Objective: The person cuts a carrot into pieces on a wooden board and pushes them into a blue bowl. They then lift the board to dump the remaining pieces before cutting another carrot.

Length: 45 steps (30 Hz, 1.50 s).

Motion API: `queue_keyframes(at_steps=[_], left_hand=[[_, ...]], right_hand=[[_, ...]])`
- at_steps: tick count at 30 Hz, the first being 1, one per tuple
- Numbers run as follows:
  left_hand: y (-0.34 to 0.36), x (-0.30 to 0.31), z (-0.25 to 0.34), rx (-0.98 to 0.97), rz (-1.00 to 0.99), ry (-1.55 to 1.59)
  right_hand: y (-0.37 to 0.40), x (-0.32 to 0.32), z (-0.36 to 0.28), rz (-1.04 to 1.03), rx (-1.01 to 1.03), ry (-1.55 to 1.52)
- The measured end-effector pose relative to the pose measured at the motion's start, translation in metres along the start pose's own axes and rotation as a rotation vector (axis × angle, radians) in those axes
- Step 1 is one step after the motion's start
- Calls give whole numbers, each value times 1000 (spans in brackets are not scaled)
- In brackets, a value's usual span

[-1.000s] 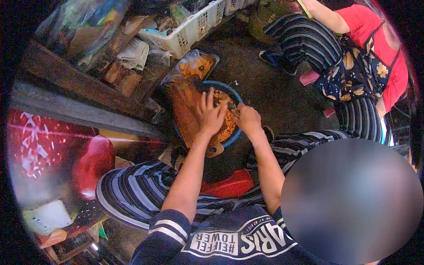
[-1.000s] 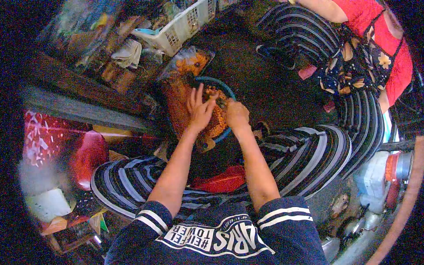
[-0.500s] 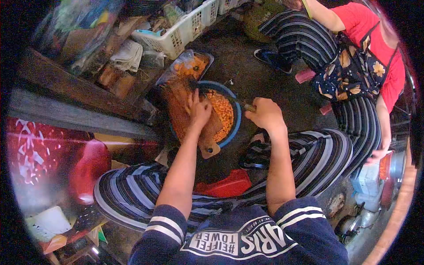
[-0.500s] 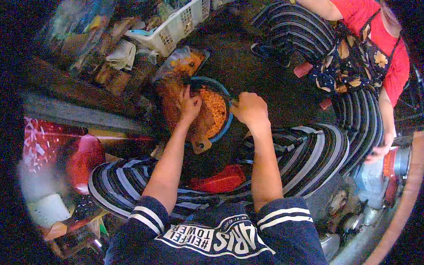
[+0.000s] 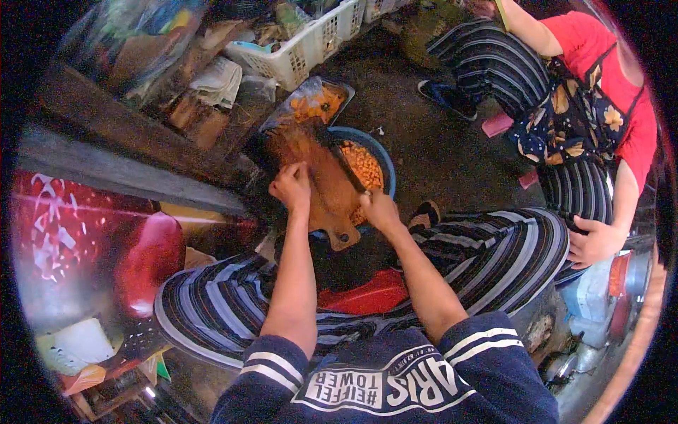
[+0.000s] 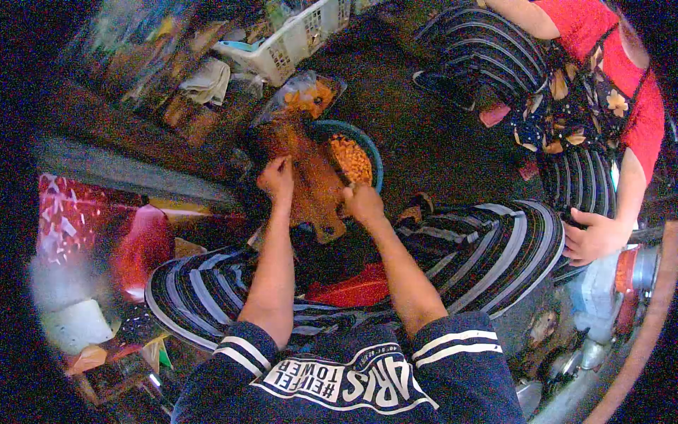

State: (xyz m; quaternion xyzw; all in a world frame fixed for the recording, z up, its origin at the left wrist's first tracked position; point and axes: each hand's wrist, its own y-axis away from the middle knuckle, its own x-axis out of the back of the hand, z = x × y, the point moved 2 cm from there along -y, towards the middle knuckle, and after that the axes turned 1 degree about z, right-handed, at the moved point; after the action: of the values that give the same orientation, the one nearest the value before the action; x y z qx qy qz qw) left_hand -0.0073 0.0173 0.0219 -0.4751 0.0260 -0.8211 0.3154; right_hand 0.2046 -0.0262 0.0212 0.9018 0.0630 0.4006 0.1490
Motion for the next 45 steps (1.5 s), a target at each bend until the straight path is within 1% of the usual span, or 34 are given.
queue_keyframes(at_steps=[1, 4, 5, 6, 8, 9, 10, 11, 13, 14, 16, 17, 18, 19, 20, 21, 22, 23, 24, 25, 26, 28, 29, 30, 31, 32, 34, 35, 37, 38, 40, 44, 45], left_hand=[[2, -1, -10, -1, 50, -16], [13, -3, -32, 2, 42, 44], [16, -4, -36, 2, 43, 44], [19, -5, -41, 36, 42, 83], [24, -8, -50, 70, 41, 124], [26, -10, -54, 65, 90, 129], [27, -11, -57, 60, 140, 133], [29, -16, -60, 60, 142, 132], [32, -17, -62, 170, 166, 219], [34, -16, -63, 172, 166, 216], [36, -5, -56, 223, 77, 178], [35, -7, -59, 225, 78, 179], [33, -17, -72, 285, 91, 289], [30, -19, -77, 348, 104, 399], [27, -24, -81, 356, 106, 395], [25, -27, -83, 479, 103, 796], [27, -29, -84, 594, 103, 1201], [29, -14, -70, 625, 24, 1262], [36, -16, -68, 634, 28, 1258], [41, -21, -64, 587, -154, 1110], [45, -26, -60, 534, -330, 959], [79, -92, -87, -243, -212, 79], [80, -76, -66, -241, -215, 81], [78, -49, -30, -198, -595, -36], [81, -35, -10, -150, -971, -157], [92, -49, -17, -151, -976, -155], [106, -83, -39, -232, -378, -159], [102, -81, -39, -233, -382, -158], [84, -72, -45, -5, -559, 169], [80, -70, -43, -4, -559, 168], [75, -67, -36, -344, -603, -385], [55, -43, -11, -278, -599, -353], [47, -34, 2, -224, -802, -194]], right_hand=[[-2, 1, 2, 83, -21, 32], [-1, 17, 1, 135, -68, 9], [-3, 17, 1, 183, -38, 52], [-4, 13, 3, 183, -38, 52], [-3, 1, 6, 109, 65, 18], [3, -1, 4, 111, 65, 18], [12, -6, -1, 105, 150, -17], [21, -9, -4, 97, 236, -53], [28, -22, 4, 56, 223, -37], [29, -30, 7, 17, 207, -19], [28, -36, 8, 28, 230, 8], [28, -35, 14, -111, 169, -301], [32, -26, 4, -251, 105, -609], [23, -17, 2, -254, 107, -607], [10, -7, 0, -391, 110, -595], [1, 3, -1, -529, 109, -581], [4, 32, -17, -420, 53, -606], [4, 52, -27, -402, 51, -664], [11, 77, -47, -346, 36, -775], [-7, 80, -39, -313, -14, -742], [-18, 82, -30, -298, -62, -799], [-22, 92, -26, -327, -67, -827], [-22, 91, -24, -327, -72, -825], [-21, 87, -21, -304, -70, -847], [-21, 85, -20, -281, -66, -868], [-20, 83, -20, -278, -70, -868], [-19, 80, -22, -284, -106, -898], [-20, 78, -21, -265, -94, -894], [-23, 77, -18, -261, -102, -906], [-25, 77, -17, -256, -105, -917], [-26, 79, -18, -252, -112, -925], [-29, 84, -21, -281, -122, -975], [-31, 83, -20, -289, -123, -976]])
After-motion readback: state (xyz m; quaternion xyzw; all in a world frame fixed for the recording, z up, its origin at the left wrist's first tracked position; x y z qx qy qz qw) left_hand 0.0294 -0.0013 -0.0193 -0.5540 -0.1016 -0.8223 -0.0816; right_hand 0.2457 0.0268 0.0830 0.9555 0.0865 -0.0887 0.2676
